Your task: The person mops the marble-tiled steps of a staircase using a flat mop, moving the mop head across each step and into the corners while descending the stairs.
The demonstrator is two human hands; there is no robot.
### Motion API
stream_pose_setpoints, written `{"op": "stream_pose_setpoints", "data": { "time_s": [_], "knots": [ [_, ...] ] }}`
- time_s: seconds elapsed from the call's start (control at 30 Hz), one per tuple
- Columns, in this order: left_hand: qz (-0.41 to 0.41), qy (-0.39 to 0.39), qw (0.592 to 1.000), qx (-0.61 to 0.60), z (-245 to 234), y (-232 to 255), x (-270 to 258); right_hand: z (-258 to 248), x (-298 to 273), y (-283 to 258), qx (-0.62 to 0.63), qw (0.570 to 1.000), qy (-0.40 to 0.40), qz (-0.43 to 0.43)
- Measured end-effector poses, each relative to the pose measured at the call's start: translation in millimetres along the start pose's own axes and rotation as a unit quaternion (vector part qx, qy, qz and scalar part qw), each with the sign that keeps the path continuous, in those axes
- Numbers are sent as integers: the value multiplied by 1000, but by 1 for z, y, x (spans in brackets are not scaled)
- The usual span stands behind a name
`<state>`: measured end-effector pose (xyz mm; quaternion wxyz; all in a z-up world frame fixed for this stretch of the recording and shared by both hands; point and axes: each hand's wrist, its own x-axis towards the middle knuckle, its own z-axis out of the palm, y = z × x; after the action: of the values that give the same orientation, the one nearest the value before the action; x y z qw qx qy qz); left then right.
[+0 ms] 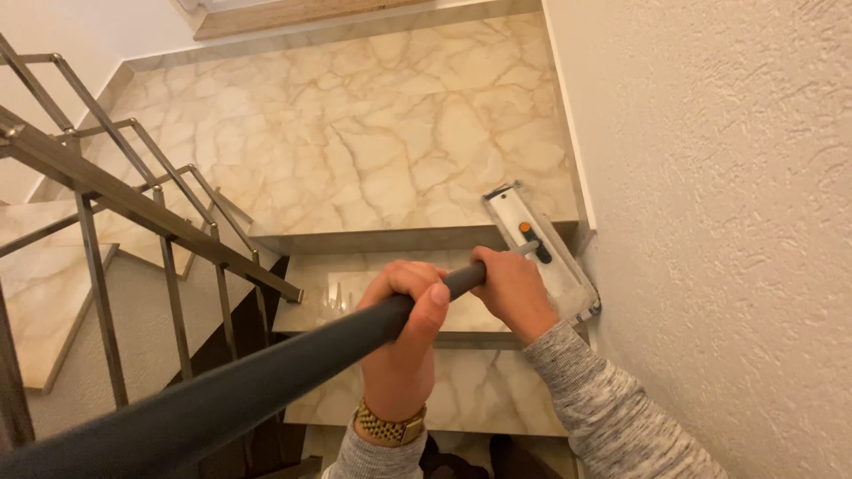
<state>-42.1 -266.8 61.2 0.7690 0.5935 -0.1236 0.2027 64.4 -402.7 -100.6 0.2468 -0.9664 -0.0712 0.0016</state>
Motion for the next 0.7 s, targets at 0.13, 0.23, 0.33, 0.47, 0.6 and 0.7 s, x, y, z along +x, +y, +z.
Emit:
{"op": "stream_pose_setpoints", "data": {
  "time_s": [0.13,0.23,0.33,0.47,0.6,0.7],
  "knots": [
    [32,7,999,20,-10,10,-2,9,-5,-13,5,999,-13,-51],
    [66,0,998,13,-18,10,-2,33,1,-12,-4,995,-35,-88],
    [85,-10,996,12,-26,11,-4,55,6,-7,-7,990,-62,-128],
    [60,-8,998,34,-32,0,-7,77,8,-4,31,986,-81,-140],
    [49,-9,996,72,-39,-21,-10,102,16,7,65,982,-85,-157],
    [41,6,994,99,-43,-32,-12,118,23,15,44,985,-91,-143]
  ]
}}
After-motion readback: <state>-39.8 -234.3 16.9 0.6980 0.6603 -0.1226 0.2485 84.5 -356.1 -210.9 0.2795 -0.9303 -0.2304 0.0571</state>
